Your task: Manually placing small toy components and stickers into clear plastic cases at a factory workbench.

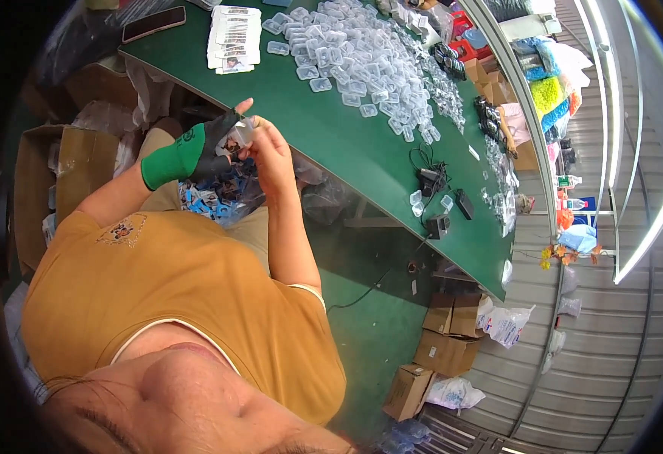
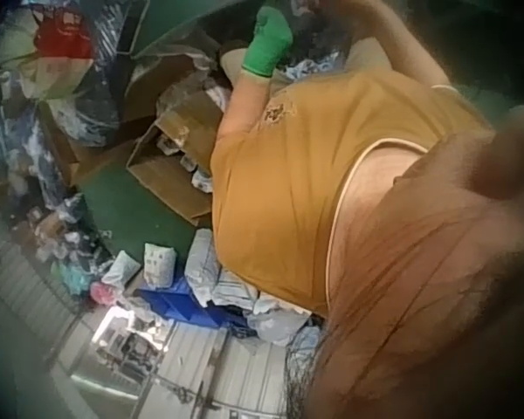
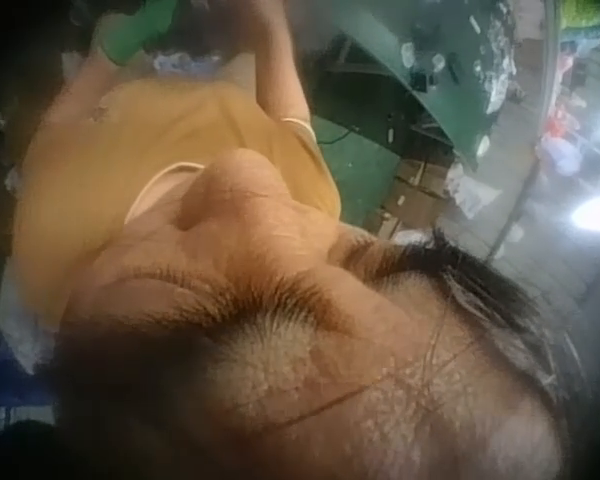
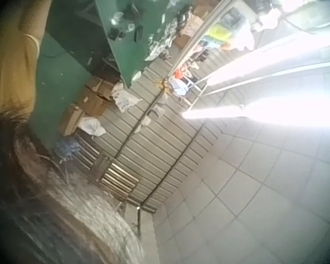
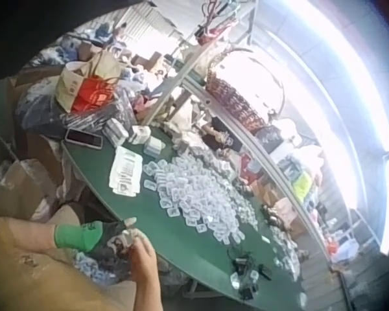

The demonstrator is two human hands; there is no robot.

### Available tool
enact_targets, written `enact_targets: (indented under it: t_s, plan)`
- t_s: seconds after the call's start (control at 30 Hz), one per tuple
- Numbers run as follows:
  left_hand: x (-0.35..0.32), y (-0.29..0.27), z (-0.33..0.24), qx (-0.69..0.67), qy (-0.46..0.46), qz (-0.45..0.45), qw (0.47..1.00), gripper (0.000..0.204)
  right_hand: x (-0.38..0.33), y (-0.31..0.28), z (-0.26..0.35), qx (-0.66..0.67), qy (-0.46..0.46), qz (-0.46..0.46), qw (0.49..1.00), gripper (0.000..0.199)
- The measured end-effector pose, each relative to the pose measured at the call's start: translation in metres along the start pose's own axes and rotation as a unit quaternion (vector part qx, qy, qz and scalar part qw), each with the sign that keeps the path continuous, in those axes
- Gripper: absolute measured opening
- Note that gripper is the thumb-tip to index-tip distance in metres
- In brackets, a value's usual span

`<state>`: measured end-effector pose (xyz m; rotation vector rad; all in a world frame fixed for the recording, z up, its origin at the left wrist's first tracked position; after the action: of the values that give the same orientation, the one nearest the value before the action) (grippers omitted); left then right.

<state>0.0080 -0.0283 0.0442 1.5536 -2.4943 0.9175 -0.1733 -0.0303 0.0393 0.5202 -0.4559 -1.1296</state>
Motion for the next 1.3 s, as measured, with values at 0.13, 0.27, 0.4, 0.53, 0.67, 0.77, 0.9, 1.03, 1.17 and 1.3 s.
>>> enact_targets:
  t_s: [0.13,0.27,0.4,0.53,0.67,0.77,0.9,1.03,1.17,1.3]
  plan:
    - [0.003,-0.001,0.021,0.024,0.029,0.012,0.999,0.104,-0.001,0.003,-0.013,-0.295,-0.110,-0.092,0.945,0.013]
    - [0.002,0.007,0.029,0.030,0.008,-0.017,0.999,0.100,-0.017,0.034,-0.011,-0.593,-0.290,-0.077,0.747,0.017]
    - [0.003,0.007,0.015,0.028,-0.031,-0.046,0.998,0.099,-0.021,0.024,-0.021,-0.569,-0.291,-0.107,0.762,0.022]
    - [-0.001,0.015,0.032,-0.035,-0.056,-0.037,0.997,0.100,-0.027,0.039,-0.033,-0.670,-0.359,-0.110,0.641,0.025]
    - [-0.001,0.007,0.023,0.012,-0.071,0.012,0.997,0.101,-0.026,0.015,-0.024,-0.601,-0.264,-0.074,0.751,0.024]
    - [0.000,-0.004,0.026,0.049,-0.049,0.033,0.997,0.100,-0.022,-0.002,-0.010,-0.510,-0.282,-0.095,0.807,0.023]
    - [0.021,-0.034,0.029,0.192,0.063,-0.099,0.974,0.088,-0.028,-0.035,-0.003,-0.274,-0.259,-0.211,0.901,0.021]
    - [0.056,-0.070,0.090,0.346,0.047,-0.193,0.917,0.072,-0.033,-0.042,-0.012,-0.292,-0.173,-0.208,0.917,0.024]
    - [0.076,-0.088,0.144,0.441,-0.012,-0.178,0.879,0.068,-0.029,-0.031,-0.020,-0.382,-0.176,-0.142,0.896,0.021]
    - [0.081,-0.085,0.141,0.457,0.013,-0.196,0.867,0.063,-0.024,-0.028,-0.021,-0.411,-0.166,-0.132,0.886,0.021]
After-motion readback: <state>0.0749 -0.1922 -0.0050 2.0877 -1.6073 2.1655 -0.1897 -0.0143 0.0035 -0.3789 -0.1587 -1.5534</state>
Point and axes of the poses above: each hand's wrist, its own x-axis towards the middle knuckle, its own y-axis out of the palm, z = x × y, the point moved 2 cm from there along x, towards the middle knuckle, and after that the axes turned 5 degrees about x, right-handed, at the moved point
